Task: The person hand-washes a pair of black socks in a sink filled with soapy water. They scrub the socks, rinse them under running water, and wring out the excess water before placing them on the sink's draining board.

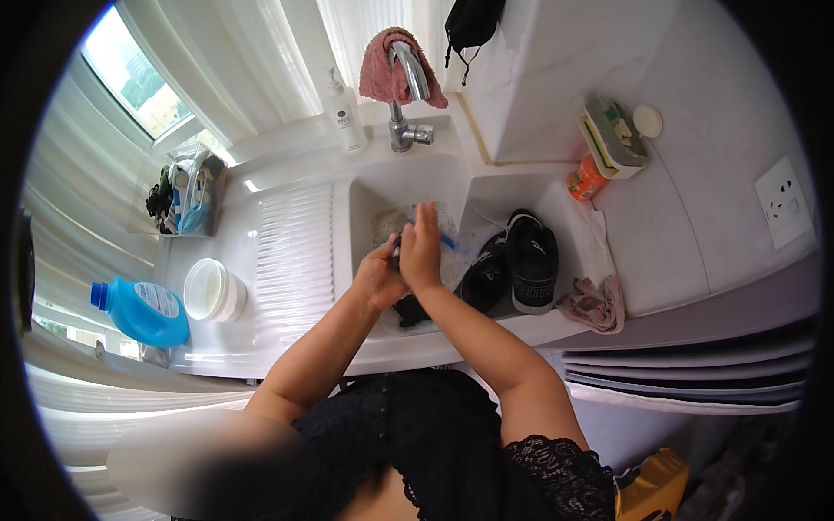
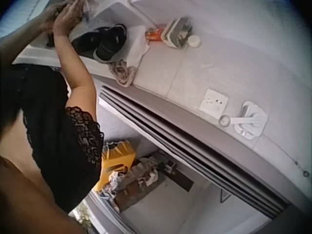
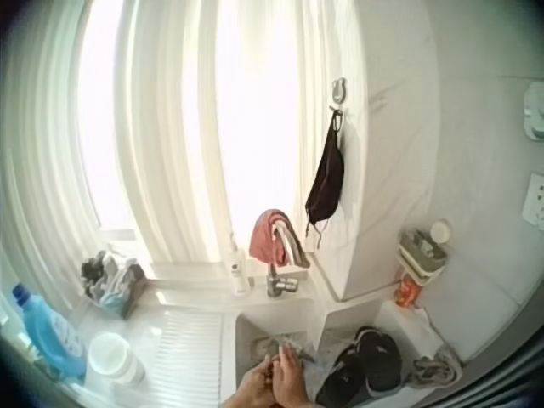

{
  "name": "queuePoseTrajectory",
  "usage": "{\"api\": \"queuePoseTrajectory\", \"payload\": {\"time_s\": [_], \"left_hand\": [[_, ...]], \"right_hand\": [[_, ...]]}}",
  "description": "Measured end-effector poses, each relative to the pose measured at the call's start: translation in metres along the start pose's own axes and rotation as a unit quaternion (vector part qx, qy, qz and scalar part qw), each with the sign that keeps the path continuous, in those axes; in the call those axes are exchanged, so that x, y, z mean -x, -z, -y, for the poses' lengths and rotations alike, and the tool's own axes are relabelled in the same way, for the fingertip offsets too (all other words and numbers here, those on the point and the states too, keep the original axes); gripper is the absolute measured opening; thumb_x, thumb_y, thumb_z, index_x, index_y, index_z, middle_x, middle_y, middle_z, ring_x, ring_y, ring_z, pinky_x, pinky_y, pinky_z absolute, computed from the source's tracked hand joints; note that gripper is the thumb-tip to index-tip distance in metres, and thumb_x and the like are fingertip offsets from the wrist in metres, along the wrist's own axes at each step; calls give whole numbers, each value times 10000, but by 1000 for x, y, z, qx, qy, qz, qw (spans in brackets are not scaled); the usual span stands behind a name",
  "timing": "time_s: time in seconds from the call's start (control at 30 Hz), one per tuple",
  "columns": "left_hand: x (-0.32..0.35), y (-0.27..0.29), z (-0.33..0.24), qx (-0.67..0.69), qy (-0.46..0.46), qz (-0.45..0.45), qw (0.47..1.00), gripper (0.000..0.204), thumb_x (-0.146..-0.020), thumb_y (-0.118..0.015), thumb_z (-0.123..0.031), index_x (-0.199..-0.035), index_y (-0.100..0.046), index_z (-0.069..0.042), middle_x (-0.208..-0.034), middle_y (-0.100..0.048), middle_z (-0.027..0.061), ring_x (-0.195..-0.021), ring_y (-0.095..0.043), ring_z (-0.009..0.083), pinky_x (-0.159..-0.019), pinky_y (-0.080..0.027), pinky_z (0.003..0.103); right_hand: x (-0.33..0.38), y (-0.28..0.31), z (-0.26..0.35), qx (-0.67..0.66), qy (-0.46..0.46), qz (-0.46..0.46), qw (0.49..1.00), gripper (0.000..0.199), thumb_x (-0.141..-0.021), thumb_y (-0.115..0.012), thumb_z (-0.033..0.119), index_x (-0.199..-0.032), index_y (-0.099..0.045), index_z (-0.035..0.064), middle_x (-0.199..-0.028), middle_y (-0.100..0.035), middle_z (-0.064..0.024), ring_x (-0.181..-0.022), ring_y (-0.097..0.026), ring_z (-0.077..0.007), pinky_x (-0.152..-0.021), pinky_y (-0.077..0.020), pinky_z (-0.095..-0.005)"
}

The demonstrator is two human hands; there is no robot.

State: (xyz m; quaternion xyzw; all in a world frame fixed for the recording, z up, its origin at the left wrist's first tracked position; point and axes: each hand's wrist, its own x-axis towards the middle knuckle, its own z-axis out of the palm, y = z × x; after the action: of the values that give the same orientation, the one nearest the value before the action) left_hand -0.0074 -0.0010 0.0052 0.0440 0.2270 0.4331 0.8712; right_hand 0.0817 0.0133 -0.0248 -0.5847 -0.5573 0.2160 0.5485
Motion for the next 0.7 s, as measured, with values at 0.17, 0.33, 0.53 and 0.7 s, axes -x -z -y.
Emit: {"api": "queuePoseTrajectory", "payload": {"time_s": [0.17, 0.33, 0.53, 0.7], "left_hand": [[-12, 33, 1, -5, -35, -50, 998, 340, -982, -393, -300, -1219, -512, -87, -1197, -556, 105, -1068, -548, 263, -941, -433, 416], [2, 3, 6, -62, 21, -3, 998, 372, -985, -360, -289, -1259, -460, -59, -1189, -557, 84, -1090, -531, 239, -941, -436, 373], [-3, 16, -4, -22, -34, 21, 999, 348, -975, -402, -323, -1188, -506, -69, -1150, -578, 75, -1023, -564, 236, -835, -488, 385], [-1, -9, -3, -39, -3, -15, 999, 355, -983, -396, -323, -1192, -514, -62, -1190, -558, 98, -1051, -555, 234, -851, -480, 386]], "right_hand": [[42, -2, 24, 91, 10, 138, 986, 480, -943, -461, 198, -1374, -364, 10, -1464, -284, -198, -1377, -217, -345, -1122, -138, -439], [5, -3, -8, 82, 27, 52, 995, 465, -944, -443, 193, -1365, -376, 8, -1464, -277, -207, -1375, -221, -343, -1115, -155, -449], [16, -2, 13, 58, 86, 96, 990, 468, -929, -462, 191, -1348, -391, -6, -1437, -299, -245, -1341, -261, -413, -1082, -203, -499], [-4, -8, -7, 70, 39, 30, 996, 494, -902, -509, 198, -1332, -402, -21, -1416, -320, -269, -1321, -283, -442, -1069, -226, -515]]}}
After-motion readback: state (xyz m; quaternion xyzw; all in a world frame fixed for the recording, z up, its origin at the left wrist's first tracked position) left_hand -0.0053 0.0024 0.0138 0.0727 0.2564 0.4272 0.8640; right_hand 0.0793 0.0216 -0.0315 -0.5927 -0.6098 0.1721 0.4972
